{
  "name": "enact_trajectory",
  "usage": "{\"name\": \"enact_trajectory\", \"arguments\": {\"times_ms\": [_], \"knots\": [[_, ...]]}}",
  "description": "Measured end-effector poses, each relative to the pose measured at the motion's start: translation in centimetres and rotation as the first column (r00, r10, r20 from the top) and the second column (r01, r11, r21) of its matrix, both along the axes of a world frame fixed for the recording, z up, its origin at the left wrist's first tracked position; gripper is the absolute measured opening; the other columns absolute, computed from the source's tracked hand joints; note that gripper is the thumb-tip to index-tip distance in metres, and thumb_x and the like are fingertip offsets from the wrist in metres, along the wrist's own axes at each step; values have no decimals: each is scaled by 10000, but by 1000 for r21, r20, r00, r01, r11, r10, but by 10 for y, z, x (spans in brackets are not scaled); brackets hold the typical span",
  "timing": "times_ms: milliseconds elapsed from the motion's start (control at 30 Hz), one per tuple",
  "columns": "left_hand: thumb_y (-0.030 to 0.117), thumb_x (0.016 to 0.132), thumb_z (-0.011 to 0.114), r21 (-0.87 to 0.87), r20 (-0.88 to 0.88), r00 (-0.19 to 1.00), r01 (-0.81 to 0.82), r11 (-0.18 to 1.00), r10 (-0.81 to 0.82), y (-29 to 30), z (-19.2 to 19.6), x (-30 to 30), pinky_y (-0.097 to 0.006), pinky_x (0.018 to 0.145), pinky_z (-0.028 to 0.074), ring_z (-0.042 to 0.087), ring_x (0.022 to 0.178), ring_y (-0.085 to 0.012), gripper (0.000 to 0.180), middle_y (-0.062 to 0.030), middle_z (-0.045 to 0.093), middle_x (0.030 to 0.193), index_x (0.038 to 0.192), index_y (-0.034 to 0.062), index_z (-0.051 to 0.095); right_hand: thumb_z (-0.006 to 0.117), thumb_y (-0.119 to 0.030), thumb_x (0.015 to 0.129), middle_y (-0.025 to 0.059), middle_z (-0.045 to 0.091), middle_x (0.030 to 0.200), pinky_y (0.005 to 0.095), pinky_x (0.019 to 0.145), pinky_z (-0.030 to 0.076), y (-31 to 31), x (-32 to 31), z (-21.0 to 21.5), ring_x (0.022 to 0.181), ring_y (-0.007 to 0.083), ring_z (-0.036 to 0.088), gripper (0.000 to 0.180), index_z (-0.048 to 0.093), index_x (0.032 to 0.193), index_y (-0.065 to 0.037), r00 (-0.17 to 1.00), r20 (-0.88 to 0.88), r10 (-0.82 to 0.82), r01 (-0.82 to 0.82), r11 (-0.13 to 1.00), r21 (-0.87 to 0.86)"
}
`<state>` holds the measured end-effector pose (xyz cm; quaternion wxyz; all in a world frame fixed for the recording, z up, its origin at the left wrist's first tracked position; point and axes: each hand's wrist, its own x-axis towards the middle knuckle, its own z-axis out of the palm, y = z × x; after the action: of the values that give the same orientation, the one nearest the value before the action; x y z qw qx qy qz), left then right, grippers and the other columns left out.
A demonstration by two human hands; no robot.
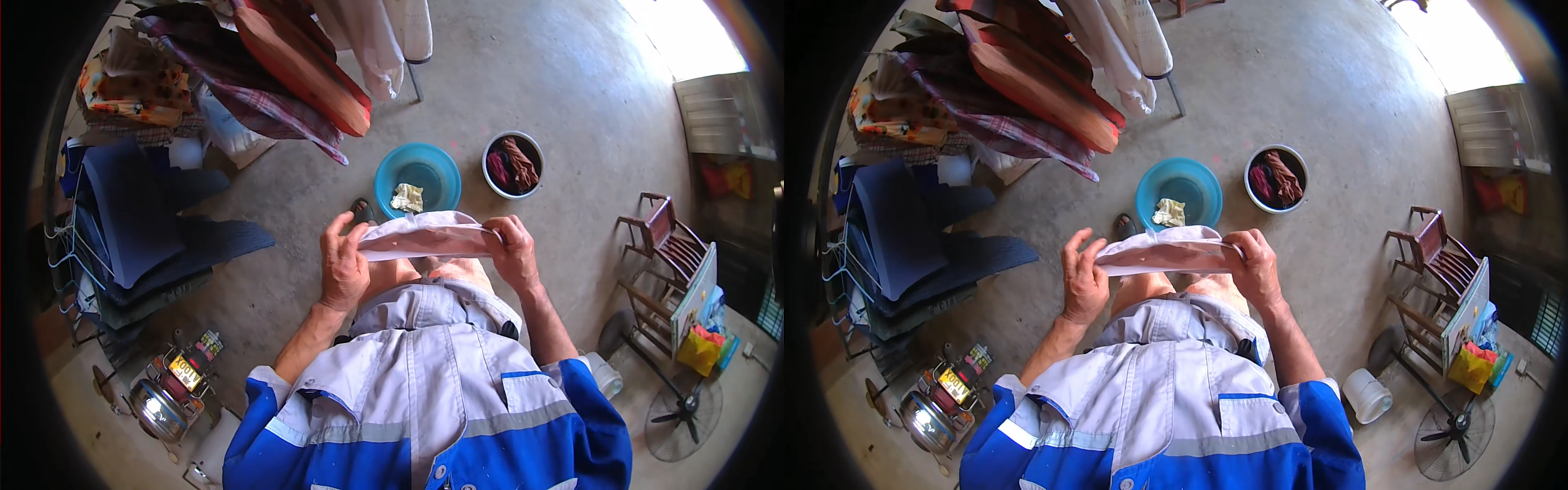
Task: The person takes items of clothing from a basin, places them onto hangers, and hangs the hangers on a metal drying rack.
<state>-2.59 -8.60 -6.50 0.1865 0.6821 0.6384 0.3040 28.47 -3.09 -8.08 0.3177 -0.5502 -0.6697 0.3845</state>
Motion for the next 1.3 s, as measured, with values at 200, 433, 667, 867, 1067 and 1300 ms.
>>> {"name": "enact_trajectory", "arguments": {"times_ms": [200, 433, 667, 867, 1067, 1300], "knots": [[-86, 754, 515, -60, -141, 982, -132, 989, 122, -8, -30, -27, -431, 926, 483, 580, 1089, -359, 380, -176, 593, 1147, 1109, 9, 615, 640, 48, 839, 122, 589, 879, 321, 596, 500, -25, 1, 12, 698, 238, 606, 149, 612, 973, -11, 994, 71, -83, 79, 995, 56], [99, 969, 478, -552, 448, 633, -360, 752, 632, -23, -60, -23, -383, 821, 567, 673, 973, -292, 225, -145, 656, 1110, 1157, 40, 588, 670, 0, 804, 147, 591, 962, 396, 691, 556, -63, 4, 10, 826, 322, 645, 219, 620, 1014, -34, 966, 134, 220, -228, 973, 47], [204, 1057, 412, -651, 728, 92, -219, 727, 680, -13, -55, -9, -372, 847, 579, 664, 1033, -209, 261, -94, 634, 1172, 1271, 113, 530, 710, -46, 820, 134, 585, 907, 384, 645, 548, -65, -7, 8, 779, 300, 640, 192, 608, 982, -32, 975, 111, 193, -193, 981, -9], [164, 1042, 478, -519, 754, 322, -240, 820, 572, -3, -55, -5, -315, 864, 540, 620, 1049, -174, 242, -100, 630, 1173, 1246, 73, 570, 723, -123, 833, 157, 577, 852, 420, 601, 504, -60, -7, -16, 711, 322, 601, 200, 557, 892, -27, 930, 351, 113, -36, 975, -218], [34, 938, 522, -329, 346, 860, -265, 907, 376, 31, -35, -27, -337, 680, 542, 633, 749, -183, 198, -74, 644, 939, 1085, 4, 651, 641, -96, 848, 189, 651, 762, 412, 621, 525, -11, 13, -13, 684, 339, 659, 159, 579, 967, -10, 976, 218, -4, 80, 936, -342], [90, 896, 524, -73, -161, 985, 46, 996, -57, 83, 3, -40, -473, 693, 540, 645, 800, -428, 164, -214, 665, 900, 996, 27, 638, 610, -145, 882, 186, 687, 788, 391, 655, 540, 61, 13, 36, 728, 297, 702, 176, 673, 986, -18, 958, 216, 192, -137, 960, -243]]}}
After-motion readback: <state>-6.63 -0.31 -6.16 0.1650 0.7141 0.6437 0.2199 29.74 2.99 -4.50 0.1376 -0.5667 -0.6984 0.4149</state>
